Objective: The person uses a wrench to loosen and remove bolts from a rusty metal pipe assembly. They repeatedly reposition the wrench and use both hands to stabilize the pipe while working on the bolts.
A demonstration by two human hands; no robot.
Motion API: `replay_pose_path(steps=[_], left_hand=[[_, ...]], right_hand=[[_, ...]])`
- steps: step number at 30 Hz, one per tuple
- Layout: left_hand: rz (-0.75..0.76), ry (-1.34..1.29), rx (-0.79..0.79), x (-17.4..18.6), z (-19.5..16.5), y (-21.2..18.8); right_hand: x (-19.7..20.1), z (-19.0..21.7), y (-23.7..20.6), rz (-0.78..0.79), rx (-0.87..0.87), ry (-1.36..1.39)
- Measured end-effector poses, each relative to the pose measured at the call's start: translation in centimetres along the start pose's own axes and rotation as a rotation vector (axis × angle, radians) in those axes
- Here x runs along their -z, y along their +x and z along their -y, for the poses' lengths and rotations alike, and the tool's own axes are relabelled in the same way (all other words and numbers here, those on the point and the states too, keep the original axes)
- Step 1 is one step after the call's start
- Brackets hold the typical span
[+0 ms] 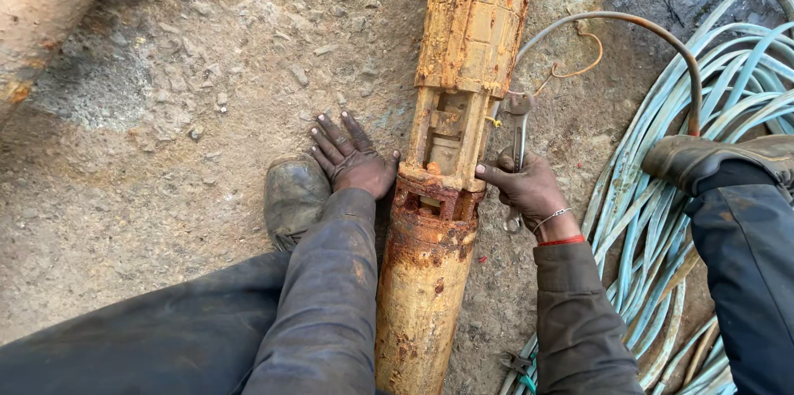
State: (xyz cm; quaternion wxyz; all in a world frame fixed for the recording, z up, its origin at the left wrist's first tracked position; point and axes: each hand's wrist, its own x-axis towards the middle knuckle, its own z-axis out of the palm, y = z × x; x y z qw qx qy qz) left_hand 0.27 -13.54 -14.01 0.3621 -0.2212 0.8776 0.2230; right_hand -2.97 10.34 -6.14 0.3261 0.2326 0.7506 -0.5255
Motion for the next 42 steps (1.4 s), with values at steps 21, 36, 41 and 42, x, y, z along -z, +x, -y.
replay_pose_path(steps=[21, 36, 41, 42], left_hand=[[-0.036, -0.013, 0.004, 0.0, -0.1, 0.1], [-0.208, 0.075, -0.005, -3.2, -1.5, 0.2], [-0.240, 0.163, 0.044, -4.7, -1.0, 0.4], [-0.242, 0.167, 0.066, -5.0, -0.9, 0.5]], right_hand=[[-0.3, 1.1, -1.1, -0.051, 0.118, -0.134], [8.2, -2.6, -7.4, 0.298, 0.206, -1.184], [8.3, -1.9, -6.4, 0.421, 0.269, -1.323], [8.2, -1.8, -6.4, 0.441, 0.260, -1.359]])
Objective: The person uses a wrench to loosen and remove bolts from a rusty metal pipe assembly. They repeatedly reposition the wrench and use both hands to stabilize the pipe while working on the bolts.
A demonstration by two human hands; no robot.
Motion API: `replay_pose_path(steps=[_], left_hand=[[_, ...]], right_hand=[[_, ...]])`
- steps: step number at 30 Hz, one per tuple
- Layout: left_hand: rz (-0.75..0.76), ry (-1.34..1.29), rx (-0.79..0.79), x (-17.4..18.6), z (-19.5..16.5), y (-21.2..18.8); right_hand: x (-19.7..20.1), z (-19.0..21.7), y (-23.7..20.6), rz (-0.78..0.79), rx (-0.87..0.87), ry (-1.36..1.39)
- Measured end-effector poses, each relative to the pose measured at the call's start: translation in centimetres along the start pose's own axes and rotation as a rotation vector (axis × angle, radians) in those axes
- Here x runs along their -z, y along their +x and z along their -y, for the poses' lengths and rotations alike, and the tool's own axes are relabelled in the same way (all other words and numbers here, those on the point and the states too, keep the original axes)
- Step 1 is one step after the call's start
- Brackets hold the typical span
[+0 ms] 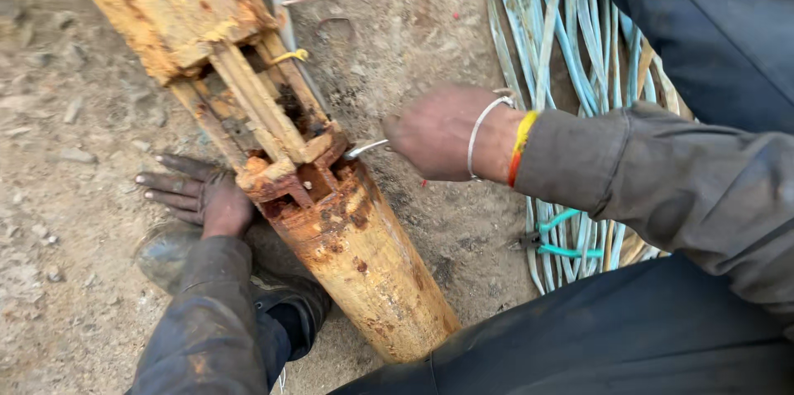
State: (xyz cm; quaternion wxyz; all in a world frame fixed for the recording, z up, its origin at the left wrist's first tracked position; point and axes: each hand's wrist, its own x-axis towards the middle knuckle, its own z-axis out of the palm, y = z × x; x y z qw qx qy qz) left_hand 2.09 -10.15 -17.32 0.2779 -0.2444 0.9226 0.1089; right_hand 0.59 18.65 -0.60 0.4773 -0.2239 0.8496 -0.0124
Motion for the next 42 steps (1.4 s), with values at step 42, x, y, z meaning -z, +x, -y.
replay_pose_path(steps=[42], left_hand=[[0.331, -0.216, -0.051, 3.6, 2.7, 2.0]], right_hand=[[14.9, 15.9, -0.8, -0.367, 0.016, -0.399]])
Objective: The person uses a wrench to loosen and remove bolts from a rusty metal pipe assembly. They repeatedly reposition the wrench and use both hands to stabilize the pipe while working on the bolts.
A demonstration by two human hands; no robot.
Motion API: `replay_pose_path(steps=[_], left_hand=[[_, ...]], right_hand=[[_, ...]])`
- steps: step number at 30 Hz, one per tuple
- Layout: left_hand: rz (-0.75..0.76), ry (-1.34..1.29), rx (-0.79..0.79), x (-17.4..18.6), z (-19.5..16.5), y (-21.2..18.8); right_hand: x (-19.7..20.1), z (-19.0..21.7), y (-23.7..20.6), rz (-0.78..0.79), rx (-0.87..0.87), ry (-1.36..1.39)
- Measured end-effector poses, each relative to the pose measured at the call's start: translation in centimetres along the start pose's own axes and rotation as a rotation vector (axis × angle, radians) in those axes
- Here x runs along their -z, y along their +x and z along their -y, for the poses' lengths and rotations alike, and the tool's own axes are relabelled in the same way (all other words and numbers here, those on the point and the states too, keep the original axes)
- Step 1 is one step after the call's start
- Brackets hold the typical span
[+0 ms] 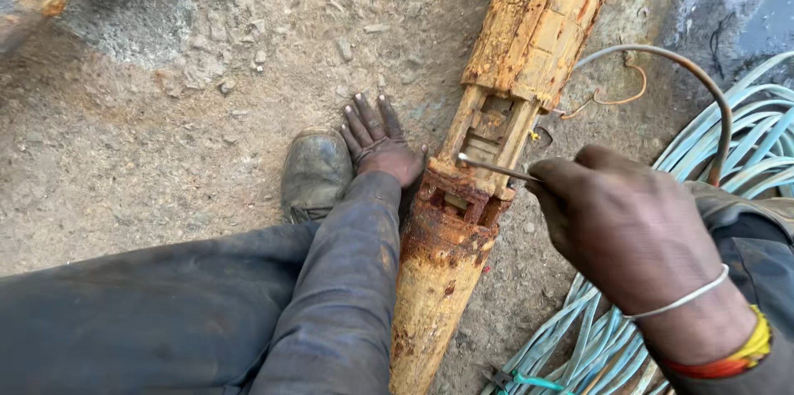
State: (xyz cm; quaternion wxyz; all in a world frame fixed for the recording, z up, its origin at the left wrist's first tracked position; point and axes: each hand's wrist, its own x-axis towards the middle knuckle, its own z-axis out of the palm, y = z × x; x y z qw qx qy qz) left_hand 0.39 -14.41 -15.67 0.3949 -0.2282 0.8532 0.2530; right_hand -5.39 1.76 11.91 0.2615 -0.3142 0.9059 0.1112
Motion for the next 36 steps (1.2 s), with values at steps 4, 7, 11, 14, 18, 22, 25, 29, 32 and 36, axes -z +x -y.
replay_pose_path(steps=[4, 7, 11, 14, 18, 22, 25, 29, 32, 36], left_hand=[[0.006, 0.020, 0.000, -0.4, 0.2, 0.1], [-0.013, 0.003, -0.001, -0.7, 0.2, 0.0], [-0.076, -0.015, -0.021, -0.6, 0.1, -0.2], [-0.040, -0.008, 0.017, -0.3, -0.1, -0.1], [-0.056, -0.009, 0.012, 0.0, -0.2, -0.3], [-0.068, 0.004, -0.012, 0.0, -0.2, -0.7], [-0.049, -0.024, -0.013, 0.3, -0.3, -1.0], [-0.037, -0.004, 0.008, 1.2, -0.5, -1.4], [-0.019, -0.021, 0.000, 1.6, -0.7, -1.8], [-0.042, 0.009, 0.003, 2.2, -0.9, -2.5]], right_hand=[[0.4, 0.9, 2.0, 0.119, 0.009, -0.126], [0.7, 1.5, 3.5, 0.160, 0.025, -0.105], [-1.2, 5.6, 1.2, -0.231, 0.150, -0.238], [-5.4, 9.8, -1.2, -0.079, 0.026, -0.441], [-9.1, 10.2, -2.9, -0.085, -0.040, -0.325], [-9.8, 10.3, -3.5, -0.151, -0.117, -0.266], [-10.2, 10.7, -3.7, -0.189, -0.215, -0.176], [-11.6, 10.7, -3.9, -0.255, -0.318, 0.044], [-12.4, 10.7, -4.4, -0.257, -0.389, 0.135], [-11.9, 10.4, -4.5, -0.289, -0.459, 0.334]])
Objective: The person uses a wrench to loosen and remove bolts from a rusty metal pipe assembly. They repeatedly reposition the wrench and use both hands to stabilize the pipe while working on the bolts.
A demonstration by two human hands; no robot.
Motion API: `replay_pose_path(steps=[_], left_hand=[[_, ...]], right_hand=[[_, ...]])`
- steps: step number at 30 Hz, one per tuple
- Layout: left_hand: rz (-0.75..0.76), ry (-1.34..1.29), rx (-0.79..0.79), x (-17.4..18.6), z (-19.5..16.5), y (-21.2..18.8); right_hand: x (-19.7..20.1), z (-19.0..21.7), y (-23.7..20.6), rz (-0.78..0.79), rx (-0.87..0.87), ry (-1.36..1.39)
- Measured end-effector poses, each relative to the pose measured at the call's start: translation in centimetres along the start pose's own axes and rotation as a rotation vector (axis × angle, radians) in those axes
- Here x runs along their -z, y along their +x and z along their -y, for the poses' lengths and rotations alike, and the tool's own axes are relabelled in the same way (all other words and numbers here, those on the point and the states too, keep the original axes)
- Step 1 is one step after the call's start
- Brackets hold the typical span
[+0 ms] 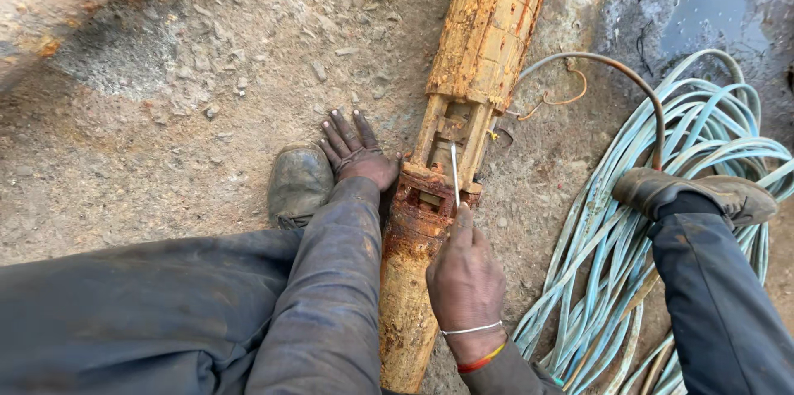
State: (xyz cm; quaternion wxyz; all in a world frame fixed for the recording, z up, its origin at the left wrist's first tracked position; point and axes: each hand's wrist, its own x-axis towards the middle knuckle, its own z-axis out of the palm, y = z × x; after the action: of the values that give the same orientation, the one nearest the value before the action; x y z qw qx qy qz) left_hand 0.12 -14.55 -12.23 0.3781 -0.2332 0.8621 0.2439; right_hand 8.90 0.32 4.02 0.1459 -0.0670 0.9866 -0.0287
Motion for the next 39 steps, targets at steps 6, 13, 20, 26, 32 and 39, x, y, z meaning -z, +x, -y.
replay_pose_path(steps=[6, 13, 20, 26, 32, 39], left_hand=[[-0.012, -0.034, -0.021, 0.6, 0.1, -0.5], [-0.022, -0.050, -0.016, 0.7, 0.4, -0.5], [-0.026, -0.030, -0.008, 1.6, -0.2, -1.1], [0.042, -0.016, -0.007, 1.8, 0.2, -1.1], [0.016, -0.025, -0.016, 2.3, 0.0, -1.3], [0.001, -0.042, -0.035, 2.3, 0.2, -1.7]], right_hand=[[2.2, -1.7, 3.5, 0.540, -0.288, 0.268], [1.0, -0.7, 3.1, 0.464, -0.398, 0.190], [2.1, -0.9, 3.7, 0.500, -0.369, 0.179], [1.9, -2.1, 4.4, 0.577, -0.346, 0.203], [0.9, -1.2, 3.2, 0.320, -0.363, 0.167], [2.5, -1.9, 4.4, 0.357, -0.251, 0.287]])
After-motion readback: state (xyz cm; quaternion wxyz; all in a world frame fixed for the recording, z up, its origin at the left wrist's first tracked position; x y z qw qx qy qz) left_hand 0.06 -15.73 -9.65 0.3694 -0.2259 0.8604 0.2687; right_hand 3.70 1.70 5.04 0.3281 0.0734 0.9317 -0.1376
